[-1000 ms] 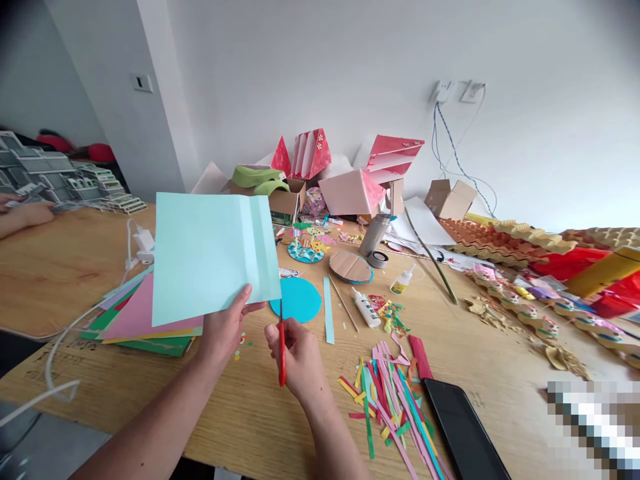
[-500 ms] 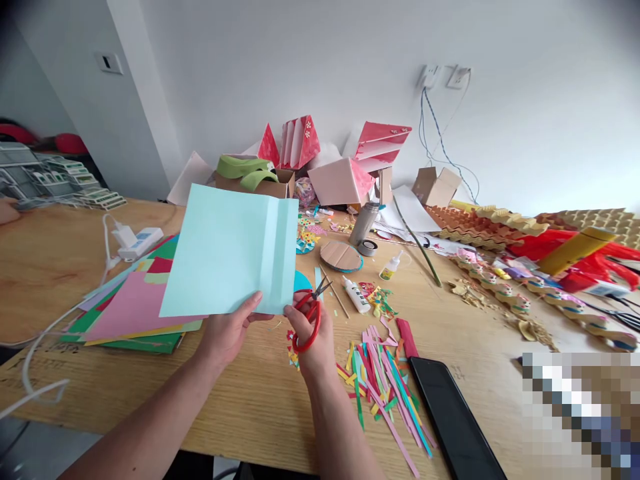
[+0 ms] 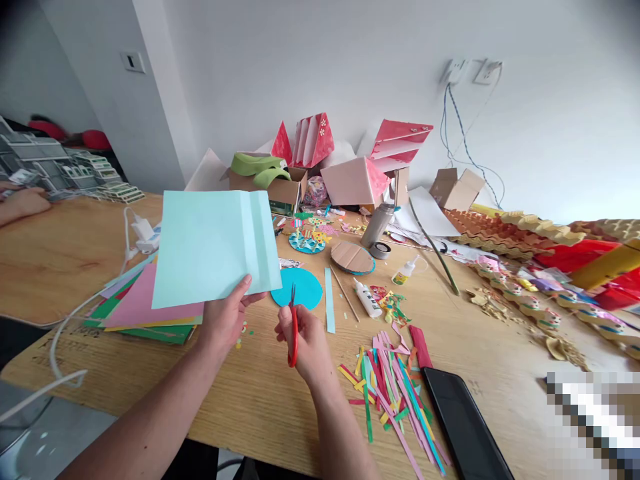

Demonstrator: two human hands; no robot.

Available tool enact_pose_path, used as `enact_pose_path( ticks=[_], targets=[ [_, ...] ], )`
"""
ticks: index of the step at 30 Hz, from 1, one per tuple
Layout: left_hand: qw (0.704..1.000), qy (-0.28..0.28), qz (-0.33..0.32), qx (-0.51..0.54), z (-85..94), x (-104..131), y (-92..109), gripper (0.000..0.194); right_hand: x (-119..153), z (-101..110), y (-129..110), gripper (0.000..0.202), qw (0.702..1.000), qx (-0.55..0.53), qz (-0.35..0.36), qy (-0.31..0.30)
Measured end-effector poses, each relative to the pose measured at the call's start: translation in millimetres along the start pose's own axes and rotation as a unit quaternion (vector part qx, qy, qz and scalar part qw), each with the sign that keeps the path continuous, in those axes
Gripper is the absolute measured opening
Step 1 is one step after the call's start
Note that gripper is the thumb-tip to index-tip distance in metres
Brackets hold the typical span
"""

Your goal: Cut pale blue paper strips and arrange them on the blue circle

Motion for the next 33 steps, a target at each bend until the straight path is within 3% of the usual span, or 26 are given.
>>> enact_pose_path(
  ticks=[4,7,20,24,33],
  targets=[
    [1.000,-0.001,-0.016,-0.014,0.8,-1,2,0.055,3,-18,7,0.055,0.997,0.034,-0.011,-0.067],
    [0.999,0.002,-0.005,-0.044,1.3,2,-2,0.049,5,-23,8,0.054,0.996,0.031,-0.001,-0.082],
    [0.996,-0.022,0.049,-0.069,-3.0,10,-15,0.058,3,-21,5,0.053,0.998,0.016,0.005,-0.059],
    [0.996,-0.030,0.050,-0.065,-5.1,11,-16,0.068,3,-20,6,0.053,0.998,0.015,0.010,-0.053],
    [0.997,-0.041,0.041,-0.053,-7.6,10,-16,0.066,3,-18,6,0.052,0.999,0.007,0.005,-0.043]
  ],
)
Point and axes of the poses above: each hand's wrist, its own x-axis away from the middle knuckle, its own z-axis out of the back of the hand, y = z × x, the point moved 10 cm from there along -x, towards the middle knuckle, and after that the axes turned 2 degrees about x, right-handed, at the moved point
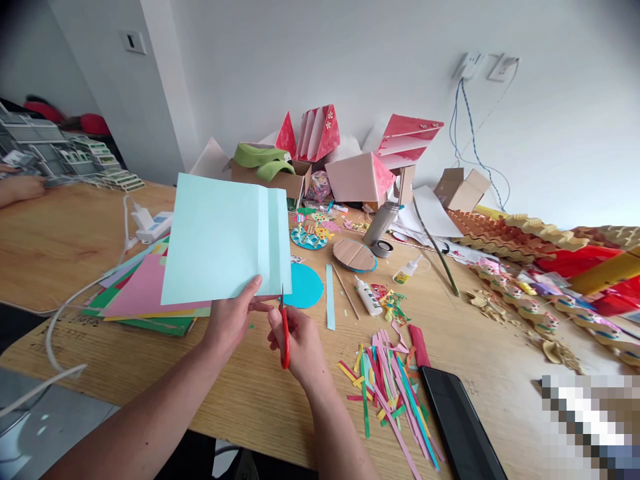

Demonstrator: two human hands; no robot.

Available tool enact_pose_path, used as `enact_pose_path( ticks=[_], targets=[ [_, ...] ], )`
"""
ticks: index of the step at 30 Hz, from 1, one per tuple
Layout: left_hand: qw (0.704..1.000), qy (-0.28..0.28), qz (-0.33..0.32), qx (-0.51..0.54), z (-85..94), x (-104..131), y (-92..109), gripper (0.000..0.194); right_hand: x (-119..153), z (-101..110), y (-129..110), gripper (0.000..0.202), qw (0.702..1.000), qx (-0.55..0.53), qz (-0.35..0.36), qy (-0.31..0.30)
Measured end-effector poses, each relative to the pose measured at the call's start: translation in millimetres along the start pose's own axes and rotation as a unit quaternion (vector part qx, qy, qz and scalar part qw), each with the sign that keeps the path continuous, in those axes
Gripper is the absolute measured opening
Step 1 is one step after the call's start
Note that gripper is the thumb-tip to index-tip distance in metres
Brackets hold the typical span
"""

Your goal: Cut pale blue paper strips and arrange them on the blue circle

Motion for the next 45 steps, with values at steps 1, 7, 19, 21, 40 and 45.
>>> enact_pose_path(
  ticks=[1,7,19,21,40,45],
  targets=[
    [1.000,0.000,-0.001,0.000,-0.1,-0.1,0.4,0.065,0.0,0.1,-0.4,0.051,1.000,0.001,0.000,0.000],
    [1.000,0.005,0.002,-0.005,1.1,0.6,0.6,0.062,-0.3,1.4,-1.7,0.052,1.000,0.023,-0.002,0.004],
    [1.000,0.008,0.003,-0.006,0.4,3.6,4.4,0.058,0.2,4.6,-0.2,0.055,0.999,0.029,-0.025,0.018],
    [1.000,0.007,0.004,-0.005,0.0,3.8,3.8,0.059,0.5,5.3,-0.1,0.056,0.999,0.031,-0.034,0.023],
    [1.000,0.007,0.009,0.007,-0.9,3.1,2.3,0.062,2.9,6.1,-2.9,0.055,0.998,0.025,-0.042,0.036],
    [1.000,0.006,0.006,0.007,-1.6,3.5,3.5,0.060,2.9,7.2,-0.1,0.055,0.997,0.024,-0.050,0.043]
  ],
)
Point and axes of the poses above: each hand's wrist, its own x-axis away from the middle knuckle, its own z-axis out of the back of the hand, y = z × x, the point moved 10 cm from there along -x, towards the middle knuckle, and after that the axes turned 2 degrees about x, right-handed, at the moved point
